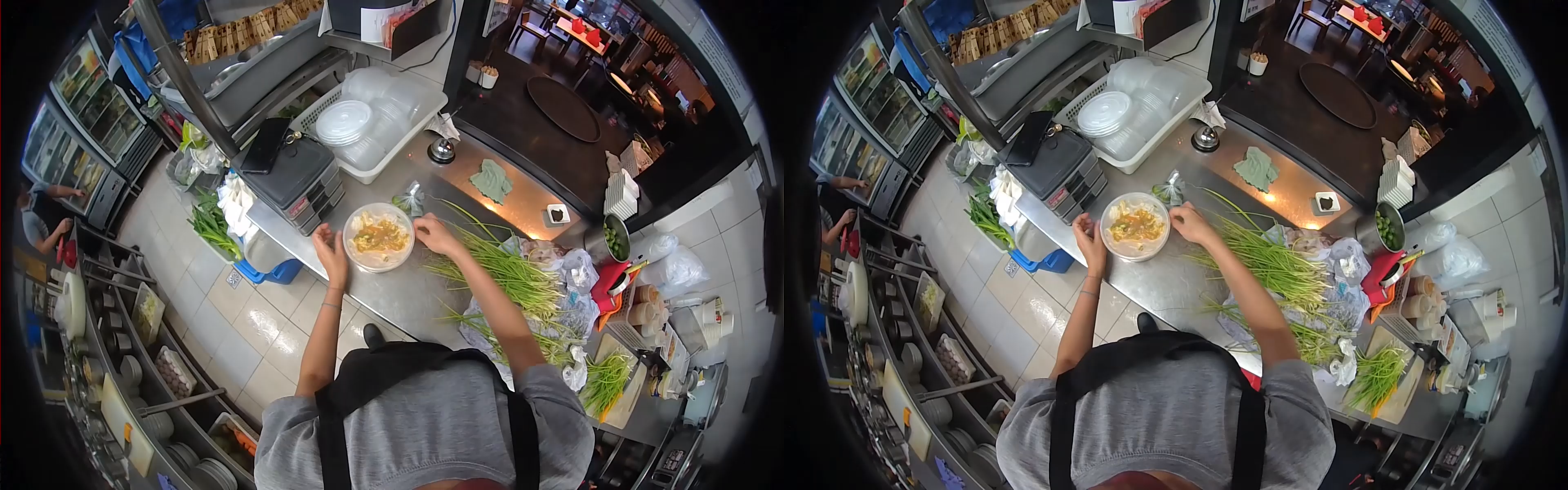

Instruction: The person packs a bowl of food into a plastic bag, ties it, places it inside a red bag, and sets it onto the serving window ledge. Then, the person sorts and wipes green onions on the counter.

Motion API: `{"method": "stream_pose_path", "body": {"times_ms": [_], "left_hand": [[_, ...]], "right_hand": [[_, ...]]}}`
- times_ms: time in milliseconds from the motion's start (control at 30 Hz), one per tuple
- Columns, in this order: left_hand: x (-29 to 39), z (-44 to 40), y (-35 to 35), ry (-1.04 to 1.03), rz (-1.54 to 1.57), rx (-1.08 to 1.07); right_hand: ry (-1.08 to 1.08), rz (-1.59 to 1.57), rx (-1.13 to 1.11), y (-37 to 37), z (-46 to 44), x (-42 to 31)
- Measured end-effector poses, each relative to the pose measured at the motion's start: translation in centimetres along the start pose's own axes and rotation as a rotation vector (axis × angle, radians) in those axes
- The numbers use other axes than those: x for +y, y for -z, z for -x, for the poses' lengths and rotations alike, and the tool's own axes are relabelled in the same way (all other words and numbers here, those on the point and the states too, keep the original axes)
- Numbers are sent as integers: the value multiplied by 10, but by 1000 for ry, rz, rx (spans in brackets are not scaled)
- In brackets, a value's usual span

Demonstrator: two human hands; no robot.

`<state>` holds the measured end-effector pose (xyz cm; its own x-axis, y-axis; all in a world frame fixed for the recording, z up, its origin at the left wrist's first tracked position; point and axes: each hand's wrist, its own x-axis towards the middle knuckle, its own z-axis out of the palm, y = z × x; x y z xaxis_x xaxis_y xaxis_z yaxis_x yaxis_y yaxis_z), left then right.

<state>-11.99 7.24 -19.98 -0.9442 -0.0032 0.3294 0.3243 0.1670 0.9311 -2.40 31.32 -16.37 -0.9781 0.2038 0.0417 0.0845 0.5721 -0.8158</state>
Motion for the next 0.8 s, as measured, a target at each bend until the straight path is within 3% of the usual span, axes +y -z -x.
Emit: {"method": "stream_pose_path", "body": {"times_ms": [33,67,167,267,367,467,567,700,767,800], "left_hand": [[1,-3,1,105,185,-42],[2,-5,1,212,370,-83],[13,9,-2,486,830,-412],[21,34,-7,407,768,-233],[33,59,-17,316,660,-41],[51,74,-14,436,637,-9],[79,75,-1,657,811,-140],[97,82,25,1096,924,-276],[115,88,29,1293,961,-347],[128,91,27,1321,1031,-485]], "right_hand": [[41,-10,136,-3,3,-2],[-142,-333,87,-5,7,-1],[-183,-793,262,-54,19,-23],[-167,-893,327,-74,3,-31],[-205,-1271,157,-79,-25,-21],[-511,-1288,67,-55,-14,-71],[-378,-1085,-47,-80,-8,-13],[-375,-1182,-101,0,73,-36],[-278,-987,124,54,121,-43],[-244,-886,248,79,148,-38]]}}
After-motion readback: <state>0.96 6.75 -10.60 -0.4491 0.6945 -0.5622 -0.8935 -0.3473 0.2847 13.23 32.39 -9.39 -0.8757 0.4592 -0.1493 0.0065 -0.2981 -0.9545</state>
